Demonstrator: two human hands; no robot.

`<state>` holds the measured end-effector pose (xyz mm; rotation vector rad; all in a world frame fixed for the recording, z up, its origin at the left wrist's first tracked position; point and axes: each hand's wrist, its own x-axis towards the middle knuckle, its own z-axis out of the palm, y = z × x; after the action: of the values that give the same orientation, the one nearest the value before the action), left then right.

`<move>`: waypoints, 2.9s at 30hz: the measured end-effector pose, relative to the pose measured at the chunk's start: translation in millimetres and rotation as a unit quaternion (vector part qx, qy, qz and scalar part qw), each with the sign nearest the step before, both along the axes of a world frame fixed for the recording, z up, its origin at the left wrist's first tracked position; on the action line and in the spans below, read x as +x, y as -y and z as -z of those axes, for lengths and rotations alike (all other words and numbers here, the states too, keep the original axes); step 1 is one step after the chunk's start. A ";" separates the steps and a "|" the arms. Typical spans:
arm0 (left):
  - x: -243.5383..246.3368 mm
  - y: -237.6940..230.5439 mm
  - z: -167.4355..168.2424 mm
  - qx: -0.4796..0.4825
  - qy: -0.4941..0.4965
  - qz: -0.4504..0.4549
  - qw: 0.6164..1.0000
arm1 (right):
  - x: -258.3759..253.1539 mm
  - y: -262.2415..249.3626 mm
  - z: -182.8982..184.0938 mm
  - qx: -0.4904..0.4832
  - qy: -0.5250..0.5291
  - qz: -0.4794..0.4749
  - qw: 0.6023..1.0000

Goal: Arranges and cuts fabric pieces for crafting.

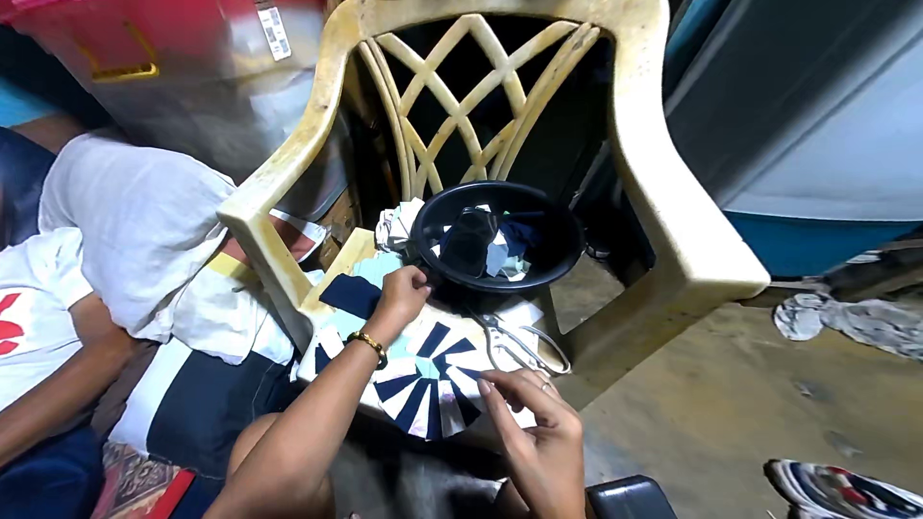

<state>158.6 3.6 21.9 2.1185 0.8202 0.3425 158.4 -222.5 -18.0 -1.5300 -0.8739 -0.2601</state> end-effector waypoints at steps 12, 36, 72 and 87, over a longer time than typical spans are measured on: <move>-29.0 7.6 -19.6 0.118 -0.264 0.143 0.947 | 0.8 5.6 -1.2 -0.002 0.008 0.001 1.000; -36.5 8.3 -13.3 0.098 -0.322 0.085 0.938 | -25.2 -45.1 51.1 -0.371 0.159 -0.043 0.914; -67.4 -4.3 -1.5 0.031 -0.187 -0.032 0.981 | -3.9 -22.2 21.6 -0.170 0.136 0.024 0.976; -115.9 43.7 18.8 -0.183 0.061 -0.274 0.942 | 7.6 20.8 -5.4 -0.022 0.099 0.074 0.992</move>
<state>42.6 -40.1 3.1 1.4842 1.2871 0.5568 165.9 -243.3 -12.5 -1.6317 -0.9266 -0.5116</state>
